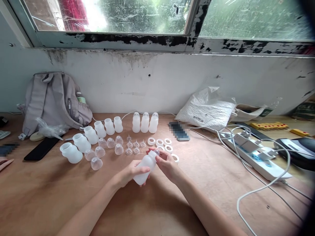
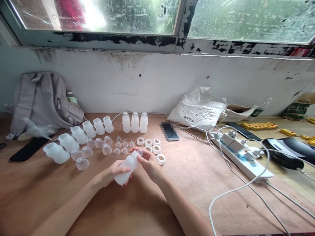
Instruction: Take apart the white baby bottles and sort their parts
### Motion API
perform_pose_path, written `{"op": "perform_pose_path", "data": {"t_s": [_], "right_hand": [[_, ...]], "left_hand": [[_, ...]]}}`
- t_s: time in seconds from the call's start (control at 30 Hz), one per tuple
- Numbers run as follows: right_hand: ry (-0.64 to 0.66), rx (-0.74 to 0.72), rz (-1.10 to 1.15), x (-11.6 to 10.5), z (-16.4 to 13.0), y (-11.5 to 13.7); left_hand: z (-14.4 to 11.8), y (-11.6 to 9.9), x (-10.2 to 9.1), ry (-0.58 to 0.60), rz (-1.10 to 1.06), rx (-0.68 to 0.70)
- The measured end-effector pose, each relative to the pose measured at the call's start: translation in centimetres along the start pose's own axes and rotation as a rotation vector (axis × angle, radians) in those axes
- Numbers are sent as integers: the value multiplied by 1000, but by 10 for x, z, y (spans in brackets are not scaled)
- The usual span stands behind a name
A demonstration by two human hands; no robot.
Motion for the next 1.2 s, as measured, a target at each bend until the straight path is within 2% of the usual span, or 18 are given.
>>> {"op": "perform_pose_path", "data": {"t_s": [0.07, 0.1, 0.13, 0.17, 0.27, 0.3, 0.33, 0.4, 0.53, 0.63, 0.7, 0.83, 0.87, 0.93, 1.03, 1.2], "right_hand": [[-86, -41, -65, -2, 1, -3], [-90, -46, -76, -2, 2, -3], [-64, -37, -62, -3, 2, -3], [-17, -18, -28, -3, 3, -2], [120, 58, 98, -2, 2, 2], [132, 73, 120, -2, 2, 3], [122, 79, 130, -2, 1, 2], [59, 67, 118, -2, 1, -1], [-77, -7, 3, 0, 2, -8], [-106, -64, -53, 1, 2, -8], [-66, -63, -15, 0, 2, -6], [78, -4, 163, -1, 2, -1], [103, 10, 193, -1, 1, 0], [140, 39, 234, 0, 1, 0], [151, 80, 266, 2, 0, -3], [82, 77, 254, 2, 1, -2]], "left_hand": [[2, 2, 0, -229, 188, 87], [3, 3, 1, -313, 250, 119], [4, 3, 2, -340, 259, 125], [4, 3, 4, -302, 211, 102], [5, 3, 9, -10, -90, -19], [5, 3, 10, 58, -163, -46], [4, 3, 11, 75, -186, -49], [4, 4, 11, -35, -73, 11], [5, 7, 15, -385, 375, 179], [6, 5, 18, -503, 483, 245], [6, 3, 18, -435, 360, 227], [5, 3, 14, 55, -337, 13], [5, 4, 13, 156, -489, -25], [4, 7, 11, 276, -660, -67], [5, 11, 12, 313, -711, -100], [5, 4, 19, 146, -539, 3]]}}
Point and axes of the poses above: each hand's wrist, its own z-axis towards the middle knuckle, its own x-axis out of the palm, y = z × x, the point moved 1 cm from there along z, towards the middle knuckle, and after that the axes turned 3 degrees about z, right-handed, at the moved point
